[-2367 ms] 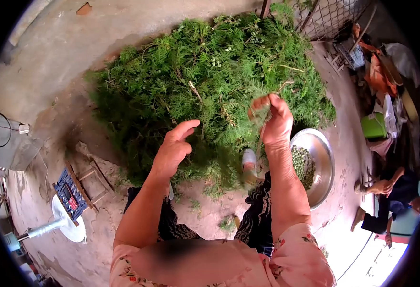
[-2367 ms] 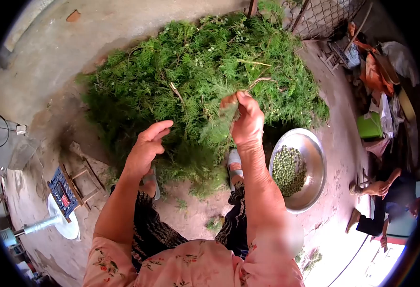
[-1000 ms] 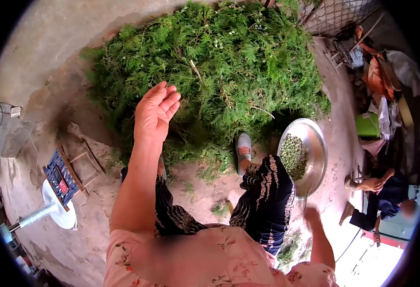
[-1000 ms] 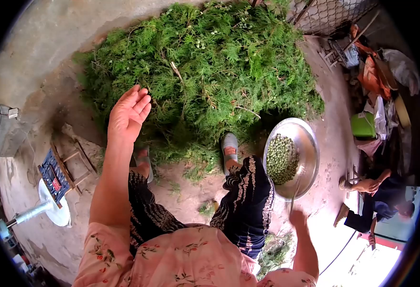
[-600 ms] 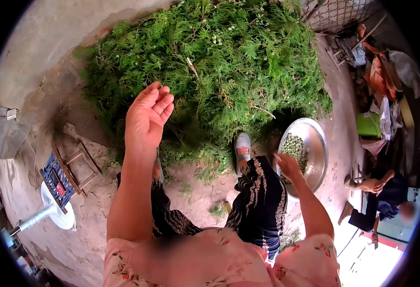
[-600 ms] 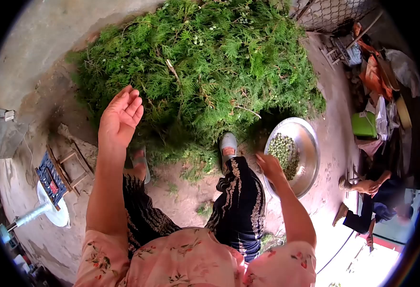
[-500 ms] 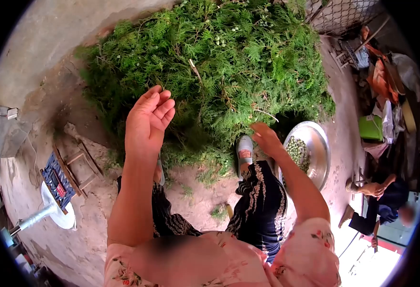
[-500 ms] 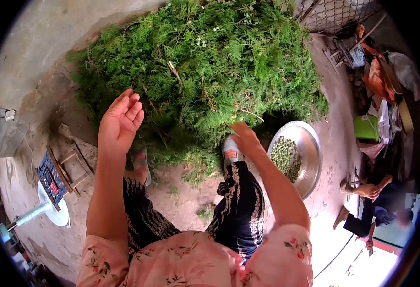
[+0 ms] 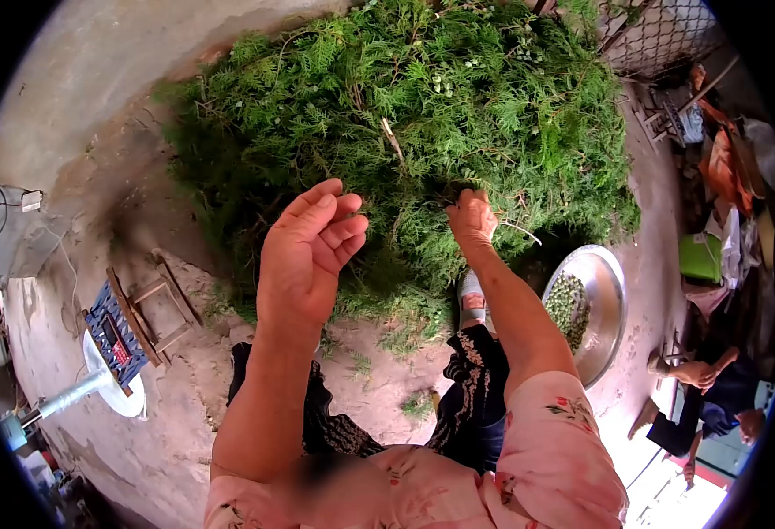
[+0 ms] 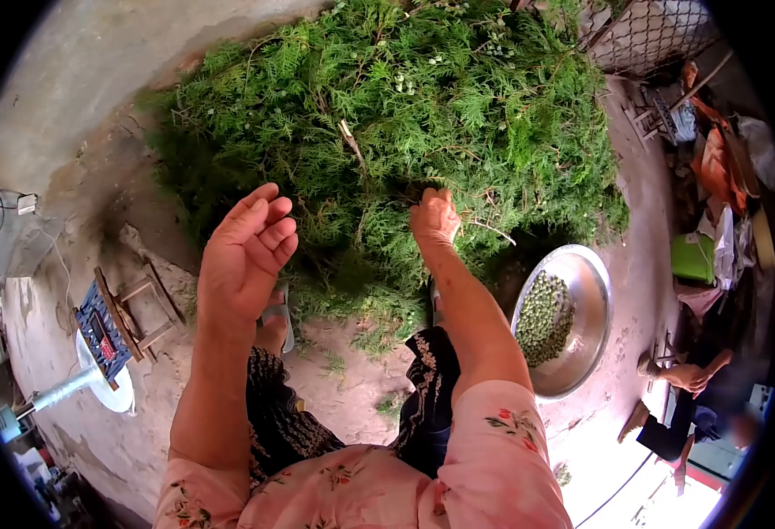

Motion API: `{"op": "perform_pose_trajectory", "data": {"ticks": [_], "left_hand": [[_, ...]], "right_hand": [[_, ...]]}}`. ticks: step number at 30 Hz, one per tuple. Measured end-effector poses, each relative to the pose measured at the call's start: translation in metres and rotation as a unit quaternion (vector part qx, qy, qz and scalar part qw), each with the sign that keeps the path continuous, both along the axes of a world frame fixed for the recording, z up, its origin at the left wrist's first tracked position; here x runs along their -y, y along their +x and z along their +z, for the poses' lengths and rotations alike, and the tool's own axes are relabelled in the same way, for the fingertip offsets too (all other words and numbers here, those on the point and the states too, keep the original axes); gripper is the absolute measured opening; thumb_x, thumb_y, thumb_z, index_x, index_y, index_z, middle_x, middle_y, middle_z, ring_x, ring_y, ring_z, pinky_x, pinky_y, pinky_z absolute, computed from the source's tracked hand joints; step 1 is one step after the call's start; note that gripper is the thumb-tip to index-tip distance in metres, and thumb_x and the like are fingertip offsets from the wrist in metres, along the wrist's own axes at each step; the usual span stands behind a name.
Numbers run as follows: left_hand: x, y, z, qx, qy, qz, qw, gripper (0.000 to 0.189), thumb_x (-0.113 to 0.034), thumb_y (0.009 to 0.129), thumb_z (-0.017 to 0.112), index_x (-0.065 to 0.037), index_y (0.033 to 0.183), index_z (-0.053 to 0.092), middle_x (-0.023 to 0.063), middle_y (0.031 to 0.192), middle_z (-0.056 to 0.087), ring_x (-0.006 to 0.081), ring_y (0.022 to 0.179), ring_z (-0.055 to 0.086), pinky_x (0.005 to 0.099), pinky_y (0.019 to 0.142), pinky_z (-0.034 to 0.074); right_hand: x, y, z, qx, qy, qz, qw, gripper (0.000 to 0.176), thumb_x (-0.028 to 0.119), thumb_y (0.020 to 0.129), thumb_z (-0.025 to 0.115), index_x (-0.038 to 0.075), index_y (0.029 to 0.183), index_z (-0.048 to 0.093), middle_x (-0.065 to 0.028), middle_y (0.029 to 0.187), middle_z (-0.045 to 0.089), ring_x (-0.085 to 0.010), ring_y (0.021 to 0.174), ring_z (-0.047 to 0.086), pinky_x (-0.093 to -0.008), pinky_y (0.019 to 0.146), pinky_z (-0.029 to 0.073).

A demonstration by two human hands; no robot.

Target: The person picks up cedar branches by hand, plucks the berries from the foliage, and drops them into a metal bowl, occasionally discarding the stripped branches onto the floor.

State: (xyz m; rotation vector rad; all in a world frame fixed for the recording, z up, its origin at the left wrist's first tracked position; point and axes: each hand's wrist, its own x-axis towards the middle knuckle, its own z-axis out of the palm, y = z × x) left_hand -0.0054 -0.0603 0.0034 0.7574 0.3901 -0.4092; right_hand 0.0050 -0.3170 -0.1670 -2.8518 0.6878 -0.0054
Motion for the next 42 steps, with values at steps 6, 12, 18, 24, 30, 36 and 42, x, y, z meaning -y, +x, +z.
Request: {"op": "perform_pose_trajectory", "data": {"ticks": [6, 12, 18, 24, 30, 36, 42], "left_hand": [[0.003, -0.002, 0.003, 0.007, 0.011, -0.009, 1.000, 0.020, -0.011, 0.089, 0.052, -0.003, 0.107, 0.054, 0.0067, 0.092, 0.062, 0.0142, 0.075, 0.061, 0.0282, 0.069, 0.052], [0.022, -0.013, 0.002, 0.048, 0.040, -0.075, 0.995, 0.017, -0.009, 0.087, 0.054, -0.004, 0.104, 0.058, 0.0090, 0.092, 0.064, 0.0179, 0.076, 0.064, 0.0311, 0.070, 0.053], [0.043, -0.024, 0.004, 0.094, 0.001, -0.099, 0.991, 0.035, -0.023, 0.087, 0.059, 0.002, 0.110, 0.052, 0.0194, 0.111, 0.054, 0.0295, 0.101, 0.057, 0.0407, 0.084, 0.049], [0.026, -0.016, 0.001, 0.054, -0.007, -0.072, 0.996, 0.029, -0.024, 0.088, 0.056, -0.001, 0.106, 0.054, 0.0163, 0.105, 0.057, 0.0266, 0.093, 0.060, 0.0381, 0.082, 0.049], [0.021, -0.013, 0.004, 0.051, -0.032, -0.014, 0.998, 0.019, -0.009, 0.086, 0.053, -0.004, 0.104, 0.056, 0.0111, 0.096, 0.063, 0.0205, 0.090, 0.063, 0.0340, 0.072, 0.051], [0.029, -0.019, 0.014, 0.070, 0.110, -0.023, 0.991, 0.016, -0.004, 0.080, 0.061, -0.004, 0.096, 0.059, 0.0103, 0.088, 0.064, 0.0214, 0.078, 0.065, 0.0287, 0.058, 0.049], [0.040, -0.025, 0.007, 0.094, 0.087, -0.052, 0.990, 0.017, 0.000, 0.075, 0.067, 0.000, 0.091, 0.062, 0.0090, 0.079, 0.064, 0.0196, 0.068, 0.063, 0.0294, 0.058, 0.050]], "right_hand": [[0.042, -0.019, 0.047, 0.155, 0.138, 0.004, 0.978, 0.017, 0.015, 0.069, 0.069, 0.004, 0.080, 0.063, -0.0100, 0.079, 0.062, -0.0237, 0.073, 0.060, -0.0361, 0.063, 0.048], [-0.006, -0.040, 0.137, 0.243, 0.264, 0.047, 0.932, 0.023, 0.012, 0.071, 0.072, -0.001, 0.088, 0.063, -0.0098, 0.073, 0.065, -0.0150, 0.062, 0.060, -0.0261, 0.056, 0.047], [-0.069, -0.058, 0.175, 0.298, 0.034, 0.194, 0.934, 0.018, 0.011, 0.069, 0.070, 0.006, 0.085, 0.062, -0.0097, 0.077, 0.061, -0.0260, 0.069, 0.060, -0.0342, 0.063, 0.047], [-0.095, -0.072, 0.163, 0.322, 0.022, 0.269, 0.908, 0.023, 0.009, 0.065, 0.062, 0.009, 0.088, 0.063, -0.0032, 0.086, 0.056, -0.0232, 0.084, 0.052, -0.0398, 0.076, 0.037], [-0.077, -0.083, 0.172, 0.349, 0.197, 0.279, 0.873, 0.026, -0.005, 0.066, 0.058, 0.004, 0.090, 0.064, -0.0089, 0.091, 0.060, -0.0245, 0.088, 0.055, -0.0354, 0.080, 0.043], [-0.064, -0.076, 0.189, 0.434, 0.339, 0.116, 0.827, 0.014, -0.006, 0.076, 0.062, 0.001, 0.088, 0.064, -0.0088, 0.087, 0.063, -0.0183, 0.082, 0.058, -0.0270, 0.073, 0.047], [-0.063, -0.064, 0.187, 0.329, 0.501, 0.097, 0.794, 0.018, 0.001, 0.082, 0.060, 0.001, 0.100, 0.062, -0.0085, 0.092, 0.062, -0.0160, 0.085, 0.058, -0.0267, 0.077, 0.046]]}}
